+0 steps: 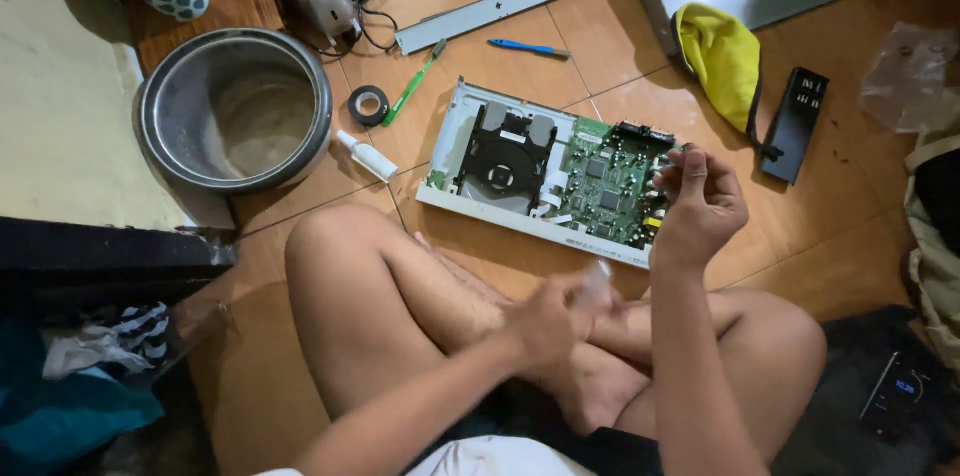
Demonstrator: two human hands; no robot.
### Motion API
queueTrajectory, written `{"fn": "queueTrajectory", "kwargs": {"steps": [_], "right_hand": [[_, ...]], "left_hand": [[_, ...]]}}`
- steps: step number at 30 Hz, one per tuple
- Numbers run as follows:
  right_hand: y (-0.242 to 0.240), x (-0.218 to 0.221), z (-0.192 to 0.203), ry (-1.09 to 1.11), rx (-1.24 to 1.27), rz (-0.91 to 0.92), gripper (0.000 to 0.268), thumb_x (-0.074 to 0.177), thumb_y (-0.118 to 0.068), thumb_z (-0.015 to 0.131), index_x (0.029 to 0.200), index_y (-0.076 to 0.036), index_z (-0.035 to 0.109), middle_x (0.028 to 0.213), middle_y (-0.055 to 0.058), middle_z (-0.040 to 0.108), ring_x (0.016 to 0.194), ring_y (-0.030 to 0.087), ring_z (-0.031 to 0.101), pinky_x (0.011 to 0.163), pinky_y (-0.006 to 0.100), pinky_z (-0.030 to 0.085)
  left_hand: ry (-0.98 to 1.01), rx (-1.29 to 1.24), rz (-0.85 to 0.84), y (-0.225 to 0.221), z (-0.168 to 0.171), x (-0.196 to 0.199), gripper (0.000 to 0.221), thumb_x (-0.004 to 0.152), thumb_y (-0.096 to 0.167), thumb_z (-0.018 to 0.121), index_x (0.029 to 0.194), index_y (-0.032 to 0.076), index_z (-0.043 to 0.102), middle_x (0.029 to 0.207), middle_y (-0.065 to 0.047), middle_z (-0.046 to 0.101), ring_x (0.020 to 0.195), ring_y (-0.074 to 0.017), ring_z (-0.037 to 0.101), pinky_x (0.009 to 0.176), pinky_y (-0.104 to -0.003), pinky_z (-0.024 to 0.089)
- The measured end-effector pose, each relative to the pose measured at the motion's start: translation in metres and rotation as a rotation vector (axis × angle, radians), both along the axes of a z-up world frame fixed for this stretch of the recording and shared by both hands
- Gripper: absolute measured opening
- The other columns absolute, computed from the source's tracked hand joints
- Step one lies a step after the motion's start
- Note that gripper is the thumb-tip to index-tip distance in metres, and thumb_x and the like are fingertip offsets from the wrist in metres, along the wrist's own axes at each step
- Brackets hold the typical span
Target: A person is sitting on the floor cleaning the connectors and internal components of an electronic device using a brush and a screwdriver.
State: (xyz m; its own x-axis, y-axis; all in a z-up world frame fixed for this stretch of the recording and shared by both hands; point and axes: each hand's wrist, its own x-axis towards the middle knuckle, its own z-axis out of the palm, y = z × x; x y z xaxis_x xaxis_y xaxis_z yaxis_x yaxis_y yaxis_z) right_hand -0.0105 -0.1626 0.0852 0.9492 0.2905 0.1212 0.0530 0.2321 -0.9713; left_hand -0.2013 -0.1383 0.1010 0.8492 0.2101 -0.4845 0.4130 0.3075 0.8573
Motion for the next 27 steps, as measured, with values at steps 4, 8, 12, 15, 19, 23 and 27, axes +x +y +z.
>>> {"fn": "queueTrajectory", "kwargs": {"steps": [4,8,12,15,19,23,27], "right_hand": [[-0.012,-0.022,-0.026,0.069,-0.081,0.055,0.01,0.11,-0.01,0.062,0.105,-0.006,0.07,0.092,0.009,0.074,0.077,0.014,0.073,0.07,0.026,0.063],[-0.027,-0.049,-0.041,0.289,-0.106,0.191,0.007,0.102,-0.003,0.066,0.107,-0.003,0.071,0.099,0.013,0.078,0.092,0.021,0.078,0.081,0.031,0.066],[-0.035,-0.049,-0.054,0.353,-0.087,0.274,0.021,0.098,0.004,0.066,0.119,0.001,0.069,0.112,0.018,0.076,0.103,0.027,0.077,0.09,0.038,0.065],[-0.036,-0.051,-0.053,0.364,-0.069,0.32,0.025,0.097,0.008,0.064,0.122,0.004,0.067,0.115,0.021,0.075,0.107,0.031,0.075,0.092,0.04,0.065],[-0.033,-0.053,-0.056,0.44,0.015,0.338,0.028,0.097,0.008,0.061,0.125,0.007,0.064,0.117,0.022,0.074,0.107,0.031,0.074,0.092,0.04,0.064],[-0.036,-0.048,-0.078,0.544,0.142,0.327,0.029,0.1,0.006,0.059,0.128,0.006,0.063,0.12,0.022,0.073,0.107,0.032,0.074,0.093,0.04,0.064],[-0.034,-0.047,-0.08,0.571,0.174,0.305,0.027,0.101,0.004,0.06,0.127,0.003,0.064,0.121,0.02,0.073,0.109,0.031,0.074,0.094,0.038,0.064]], "left_hand": [[-0.234,0.163,0.455,0.044,-0.026,0.017,0.033,0.103,0.038,0.058,0.1,0.01,0.075,0.086,-0.007,0.072,0.078,-0.0156,0.064,0.078,-0.03,0.052],[-0.449,-0.124,0.748,0.072,-0.072,0.015,0.023,0.105,0.021,0.06,0.095,0.002,0.07,0.085,-0.017,0.074,0.068,-0.0228,0.076,0.067,-0.031,0.067],[-0.451,-0.227,0.861,0.076,-0.068,0.01,0.035,0.108,0.029,0.053,0.095,0.0,0.067,0.09,-0.02,0.076,0.073,-0.0274,0.078,0.065,-0.033,0.068],[-0.481,-0.219,0.836,0.078,-0.068,0.008,0.037,0.109,0.031,0.051,0.098,-0.002,0.065,0.093,-0.022,0.075,0.076,-0.0297,0.078,0.068,-0.035,0.068],[-0.519,-0.16,0.795,0.081,-0.064,0.012,0.032,0.108,0.026,0.052,0.1,-0.002,0.065,0.098,-0.026,0.074,0.08,-0.033,0.078,0.073,-0.038,0.068],[-0.539,-0.119,0.774,0.081,-0.059,0.01,0.028,0.107,0.023,0.054,0.1,-0.001,0.066,0.099,-0.025,0.073,0.085,-0.0346,0.078,0.077,-0.039,0.067],[-0.55,-0.117,0.758,0.079,-0.058,0.011,0.027,0.107,0.023,0.054,0.101,-0.001,0.066,0.101,-0.025,0.074,0.087,-0.0337,0.078,0.079,-0.039,0.067]]}}
